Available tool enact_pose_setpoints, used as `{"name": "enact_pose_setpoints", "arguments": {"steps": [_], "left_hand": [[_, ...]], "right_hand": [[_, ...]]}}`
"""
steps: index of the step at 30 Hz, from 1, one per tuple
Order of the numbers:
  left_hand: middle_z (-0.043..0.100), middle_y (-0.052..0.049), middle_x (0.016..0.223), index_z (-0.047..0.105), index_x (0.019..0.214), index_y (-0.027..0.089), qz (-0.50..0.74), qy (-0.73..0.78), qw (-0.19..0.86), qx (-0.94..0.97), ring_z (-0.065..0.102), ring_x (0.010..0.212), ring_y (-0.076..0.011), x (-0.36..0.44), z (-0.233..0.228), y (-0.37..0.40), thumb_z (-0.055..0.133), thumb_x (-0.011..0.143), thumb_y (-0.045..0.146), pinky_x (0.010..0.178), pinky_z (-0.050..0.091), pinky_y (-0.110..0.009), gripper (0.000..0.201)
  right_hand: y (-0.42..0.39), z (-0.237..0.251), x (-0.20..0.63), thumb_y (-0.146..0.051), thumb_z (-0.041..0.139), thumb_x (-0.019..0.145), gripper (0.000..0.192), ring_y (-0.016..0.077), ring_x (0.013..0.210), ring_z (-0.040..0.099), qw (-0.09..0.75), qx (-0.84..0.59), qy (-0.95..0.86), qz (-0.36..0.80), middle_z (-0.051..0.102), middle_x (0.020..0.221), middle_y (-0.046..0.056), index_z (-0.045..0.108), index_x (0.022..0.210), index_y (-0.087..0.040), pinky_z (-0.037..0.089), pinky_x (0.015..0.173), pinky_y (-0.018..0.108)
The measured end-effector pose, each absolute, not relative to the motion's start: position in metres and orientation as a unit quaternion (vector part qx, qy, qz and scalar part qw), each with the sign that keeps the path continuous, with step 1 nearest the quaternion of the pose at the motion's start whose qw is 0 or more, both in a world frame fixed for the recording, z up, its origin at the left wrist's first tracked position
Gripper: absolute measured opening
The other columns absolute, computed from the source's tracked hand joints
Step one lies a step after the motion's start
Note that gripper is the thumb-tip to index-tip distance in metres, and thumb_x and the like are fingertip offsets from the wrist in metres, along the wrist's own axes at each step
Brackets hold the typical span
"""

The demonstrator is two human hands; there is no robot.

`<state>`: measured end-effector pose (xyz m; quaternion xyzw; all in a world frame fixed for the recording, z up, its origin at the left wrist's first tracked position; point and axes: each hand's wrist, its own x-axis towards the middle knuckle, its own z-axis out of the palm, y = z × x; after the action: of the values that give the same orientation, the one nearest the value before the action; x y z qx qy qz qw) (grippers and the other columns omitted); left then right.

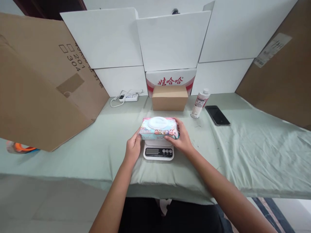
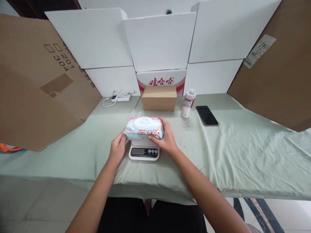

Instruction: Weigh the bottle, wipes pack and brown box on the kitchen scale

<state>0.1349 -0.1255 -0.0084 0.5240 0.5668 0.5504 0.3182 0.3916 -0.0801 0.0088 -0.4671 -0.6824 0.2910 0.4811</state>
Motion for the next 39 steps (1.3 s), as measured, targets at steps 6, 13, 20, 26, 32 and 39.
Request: {"name": "enact_pose_setpoints", "arguments": {"steps": [6, 13, 20, 26, 32, 39], "left_hand": [[0.084, -0.008, 0.110, 0.076, 0.139, 0.024, 0.542, 0.596, 0.277, 0.524, 0.073, 0.128, -0.0318, 0.135, -0.006, -0.125, 0.062, 0.098, 0.061, 0.111, 0.059, -0.043, 0.057], [0.084, -0.010, 0.114, 0.070, 0.148, 0.019, 0.529, 0.599, 0.254, 0.545, 0.074, 0.121, -0.0287, 0.134, -0.008, -0.125, 0.056, 0.104, 0.049, 0.105, 0.060, -0.040, 0.055], [0.078, -0.010, 0.139, 0.070, 0.147, 0.018, 0.524, 0.586, 0.259, 0.562, 0.071, 0.133, -0.0278, 0.134, -0.007, -0.125, 0.051, 0.106, 0.044, 0.114, 0.056, -0.038, 0.053], [0.076, -0.010, 0.141, 0.071, 0.146, 0.018, 0.515, 0.591, 0.243, 0.571, 0.074, 0.126, -0.0265, 0.135, -0.006, -0.124, 0.051, 0.105, 0.039, 0.110, 0.058, -0.037, 0.050], [0.081, -0.009, 0.130, 0.074, 0.143, 0.020, 0.508, 0.599, 0.224, 0.577, 0.078, 0.109, -0.0235, 0.133, -0.007, -0.123, 0.051, 0.104, 0.036, 0.100, 0.060, -0.034, 0.048], [0.084, -0.008, 0.107, 0.079, 0.133, 0.019, 0.502, 0.612, 0.211, 0.574, 0.075, 0.089, -0.0215, 0.138, 0.001, -0.125, 0.051, 0.101, 0.033, 0.086, 0.059, -0.032, 0.045]], "right_hand": [[-0.076, 0.004, 0.401, -0.075, 0.081, 0.075, 0.112, 0.0364, 0.127, 0.056, 0.466, -0.434, -0.731, 0.245, 0.051, 0.149, 0.018, 0.038, 0.168, -0.029, 0.054, 0.108, 0.058], [-0.071, 0.003, 0.407, -0.069, 0.078, 0.084, 0.106, 0.0356, 0.125, 0.057, 0.458, -0.396, -0.768, 0.210, 0.054, 0.150, 0.019, 0.035, 0.170, -0.027, 0.055, 0.104, 0.055], [-0.072, 0.009, 0.415, -0.061, 0.079, 0.086, 0.100, 0.0282, 0.106, 0.061, 0.436, -0.397, -0.780, 0.210, 0.058, 0.143, 0.017, 0.036, 0.169, -0.025, 0.058, 0.095, 0.048], [-0.071, 0.009, 0.418, -0.061, 0.080, 0.085, 0.102, 0.0279, 0.106, 0.061, 0.426, -0.397, -0.785, 0.211, 0.060, 0.136, 0.016, 0.036, 0.170, -0.024, 0.058, 0.092, 0.047], [-0.072, 0.012, 0.417, -0.061, 0.079, 0.086, 0.098, 0.0273, 0.105, 0.061, 0.429, -0.404, -0.782, 0.201, 0.059, 0.138, 0.015, 0.039, 0.168, -0.026, 0.058, 0.090, 0.046], [-0.075, 0.018, 0.415, -0.058, 0.084, 0.083, 0.095, 0.0247, 0.096, 0.061, 0.424, -0.418, -0.772, 0.221, 0.061, 0.127, 0.013, 0.047, 0.163, -0.024, 0.059, 0.084, 0.044]]}}
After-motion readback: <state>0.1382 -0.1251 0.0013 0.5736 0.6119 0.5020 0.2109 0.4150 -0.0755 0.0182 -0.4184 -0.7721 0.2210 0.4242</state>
